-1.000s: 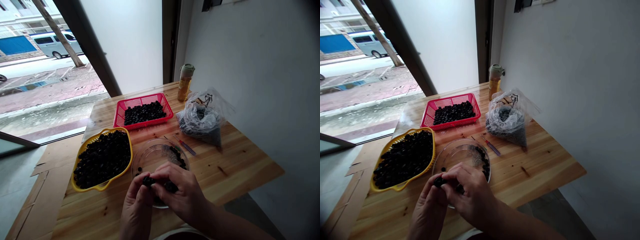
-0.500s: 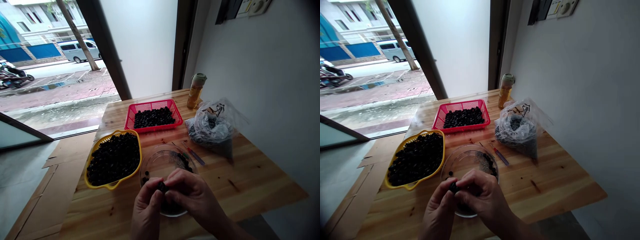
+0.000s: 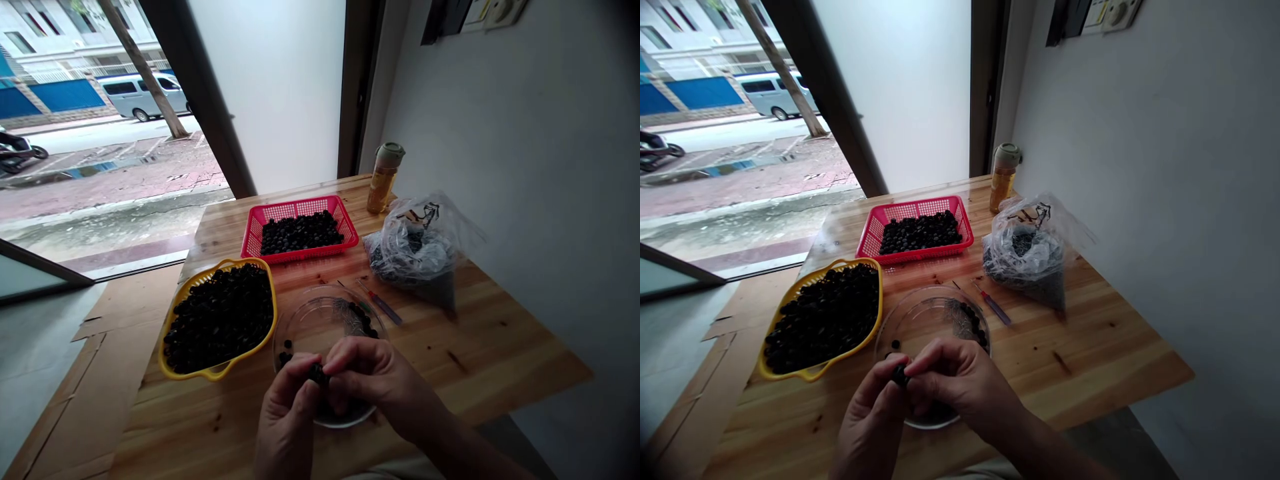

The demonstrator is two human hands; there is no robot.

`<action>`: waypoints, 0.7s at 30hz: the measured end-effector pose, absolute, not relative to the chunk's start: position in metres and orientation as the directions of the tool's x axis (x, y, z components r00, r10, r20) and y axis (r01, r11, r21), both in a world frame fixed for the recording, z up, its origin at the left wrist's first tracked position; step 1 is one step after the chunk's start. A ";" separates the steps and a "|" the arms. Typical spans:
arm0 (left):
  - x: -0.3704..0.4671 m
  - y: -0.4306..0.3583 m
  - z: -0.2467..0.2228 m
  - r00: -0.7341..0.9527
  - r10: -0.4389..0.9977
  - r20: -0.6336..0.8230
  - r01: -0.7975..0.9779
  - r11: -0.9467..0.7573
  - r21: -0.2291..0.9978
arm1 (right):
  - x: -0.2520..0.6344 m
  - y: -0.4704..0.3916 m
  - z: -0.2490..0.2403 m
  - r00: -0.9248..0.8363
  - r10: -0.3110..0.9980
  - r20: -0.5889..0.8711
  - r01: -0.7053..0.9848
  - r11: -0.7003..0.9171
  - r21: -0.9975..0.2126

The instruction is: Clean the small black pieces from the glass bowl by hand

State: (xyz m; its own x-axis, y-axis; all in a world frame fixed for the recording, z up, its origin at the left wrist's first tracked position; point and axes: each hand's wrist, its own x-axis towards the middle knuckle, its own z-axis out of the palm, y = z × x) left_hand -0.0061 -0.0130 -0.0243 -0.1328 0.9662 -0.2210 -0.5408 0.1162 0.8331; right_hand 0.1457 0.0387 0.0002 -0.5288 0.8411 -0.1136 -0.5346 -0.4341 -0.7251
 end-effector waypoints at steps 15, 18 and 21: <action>-0.020 -0.007 -0.026 -0.119 0.992 -0.033 -0.404 -0.018 0.915 | 0.143 0.041 -0.001 -0.590 0.777 -0.220 -0.475 -0.555 -0.682; -0.021 -0.005 -0.025 -0.092 0.996 0.004 -0.384 -0.039 0.923 | 0.143 0.041 -0.001 -0.597 0.770 -0.224 -0.469 -0.562 -0.681; -0.021 -0.004 -0.025 -0.064 0.997 0.033 -0.377 -0.055 0.925 | 0.145 0.043 0.000 -0.596 0.773 -0.218 -0.474 -0.558 -0.681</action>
State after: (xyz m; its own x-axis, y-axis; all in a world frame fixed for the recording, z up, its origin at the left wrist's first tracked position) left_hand -0.0210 -0.0042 -0.0245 -0.0645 0.9974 0.0332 -0.3765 -0.0552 0.9248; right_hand 0.1454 0.0429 0.0002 -0.5958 0.7729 -0.2185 -0.4745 -0.5582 -0.6807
